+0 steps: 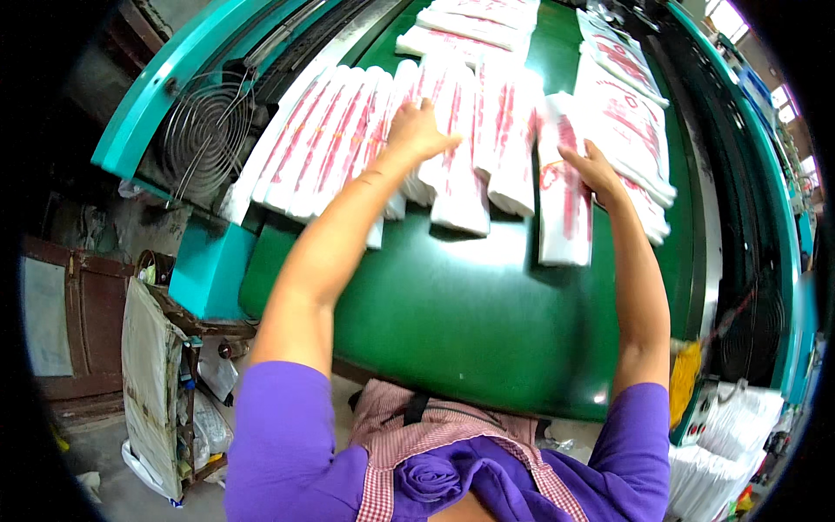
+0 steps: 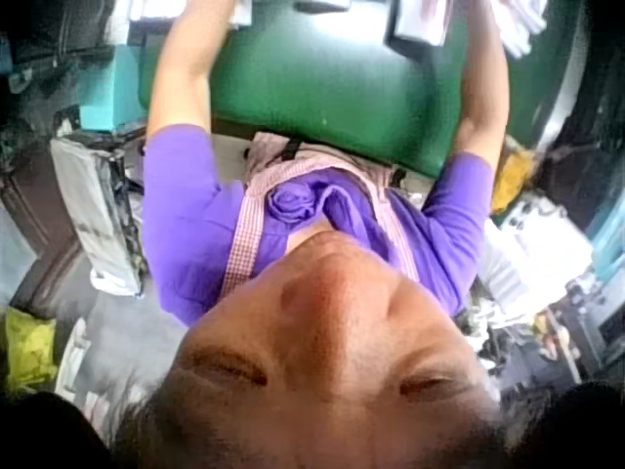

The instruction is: The person folds white plastic bags with red printed text on a green conveyor belt, then secures each folded stack with a yellow rubber band. The person gathers the banded stacks, places them into a large white sack, and moves the sack to another area of the factory floor.

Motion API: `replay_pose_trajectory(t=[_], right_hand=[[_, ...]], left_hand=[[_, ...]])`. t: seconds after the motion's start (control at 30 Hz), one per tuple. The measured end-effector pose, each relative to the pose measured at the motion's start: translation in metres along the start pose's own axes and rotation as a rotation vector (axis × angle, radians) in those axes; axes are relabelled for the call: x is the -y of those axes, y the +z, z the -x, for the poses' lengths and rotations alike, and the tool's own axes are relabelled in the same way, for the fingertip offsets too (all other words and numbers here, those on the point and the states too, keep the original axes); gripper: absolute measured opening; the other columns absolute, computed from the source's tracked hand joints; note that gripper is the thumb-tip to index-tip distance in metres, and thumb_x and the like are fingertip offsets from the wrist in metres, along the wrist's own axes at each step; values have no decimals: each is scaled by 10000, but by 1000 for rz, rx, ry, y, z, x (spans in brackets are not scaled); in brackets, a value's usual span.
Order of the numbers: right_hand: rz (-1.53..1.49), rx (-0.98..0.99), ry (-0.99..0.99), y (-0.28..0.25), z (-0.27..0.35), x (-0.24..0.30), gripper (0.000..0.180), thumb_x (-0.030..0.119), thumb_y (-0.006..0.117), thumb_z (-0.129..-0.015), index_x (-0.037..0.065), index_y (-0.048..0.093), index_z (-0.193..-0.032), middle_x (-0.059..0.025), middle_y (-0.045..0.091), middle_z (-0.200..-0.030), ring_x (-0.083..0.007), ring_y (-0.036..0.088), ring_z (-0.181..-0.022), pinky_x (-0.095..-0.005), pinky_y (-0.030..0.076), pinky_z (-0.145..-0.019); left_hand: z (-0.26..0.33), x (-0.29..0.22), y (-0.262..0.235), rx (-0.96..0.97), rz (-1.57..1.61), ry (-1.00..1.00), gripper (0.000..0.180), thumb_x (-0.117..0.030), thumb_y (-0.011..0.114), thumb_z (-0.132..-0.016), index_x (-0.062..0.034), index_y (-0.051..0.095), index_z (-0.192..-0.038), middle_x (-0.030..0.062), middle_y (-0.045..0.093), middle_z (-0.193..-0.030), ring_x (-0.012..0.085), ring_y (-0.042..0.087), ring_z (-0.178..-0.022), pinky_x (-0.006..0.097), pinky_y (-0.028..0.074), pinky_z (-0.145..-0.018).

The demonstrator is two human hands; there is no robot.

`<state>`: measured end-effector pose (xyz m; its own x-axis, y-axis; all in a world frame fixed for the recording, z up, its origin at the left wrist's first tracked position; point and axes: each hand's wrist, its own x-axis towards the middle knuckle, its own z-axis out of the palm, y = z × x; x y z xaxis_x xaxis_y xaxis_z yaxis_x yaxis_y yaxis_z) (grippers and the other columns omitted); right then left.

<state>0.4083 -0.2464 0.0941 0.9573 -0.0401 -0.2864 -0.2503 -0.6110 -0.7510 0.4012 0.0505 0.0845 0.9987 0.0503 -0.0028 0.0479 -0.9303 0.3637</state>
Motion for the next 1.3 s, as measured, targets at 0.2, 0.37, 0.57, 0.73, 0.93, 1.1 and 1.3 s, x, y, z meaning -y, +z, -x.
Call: replay_pose_trajectory(t=[0.2,0.37,0.57,0.73,0.93,1.1,1.3], right_hand=[[405,73,-235,77,-75,69,1223,567,778,-562,-80,153,-1390,-388,420,-1236,-436,530,-1087,-422,472,-892],[347,35,-334,87,-24,36,1090,366,762,-624,-26,108,-1403,-343,408,-1255,-452,502,-1106,-436,445,-924],[277,-27,-167,105,15,62,1102,375,748,-635,-29,82,-1413,-286,377,-1292,-410,484,-1132,-430,437,-925],[266,-87,-158,113,16,67,1096,367,748,-630,-29,93,-1414,-261,396,-1274,-393,483,-1127,-437,428,-930],[99,-151,-260,108,14,41,1073,337,754,-613,-38,139,-1409,-242,412,-1258,-382,438,-1153,-437,400,-960],[129,-76,-213,107,9,43,1053,311,736,-605,17,142,-1423,-230,369,-1318,-401,419,-1177,-444,371,-999],[-17,14,-262,93,0,30,1029,309,723,-610,111,143,-1436,-231,346,-1343,-416,427,-1171,-469,379,-991]], left_hand=[[-5,-29,34,-92,-2,124,927,-384,701,-684,72,264,-1362,279,383,-1296,412,495,-1104,444,442,-920],[49,-21,22,-143,57,237,843,-291,701,-697,66,284,-1337,302,399,-1237,422,459,-1098,461,402,-948],[57,39,-33,-307,-105,63,757,-308,695,-737,47,364,-1318,260,368,-1330,415,356,-1208,462,302,-1042],[40,39,-28,-192,62,-53,544,-301,663,-760,13,527,-1183,183,557,-1110,356,486,-1060,459,363,-957],[16,145,-43,-573,-144,-49,485,-277,664,-773,-6,552,-1159,214,560,-1141,380,518,-1039,459,388,-931],[1,150,-60,-159,78,-344,586,-519,601,-802,-5,606,-1083,199,632,-1044,352,604,-948,413,454,-843],[2,127,-48,-39,111,-304,574,-530,595,-808,-7,600,-1046,218,646,-998,379,612,-942,431,461,-824]])
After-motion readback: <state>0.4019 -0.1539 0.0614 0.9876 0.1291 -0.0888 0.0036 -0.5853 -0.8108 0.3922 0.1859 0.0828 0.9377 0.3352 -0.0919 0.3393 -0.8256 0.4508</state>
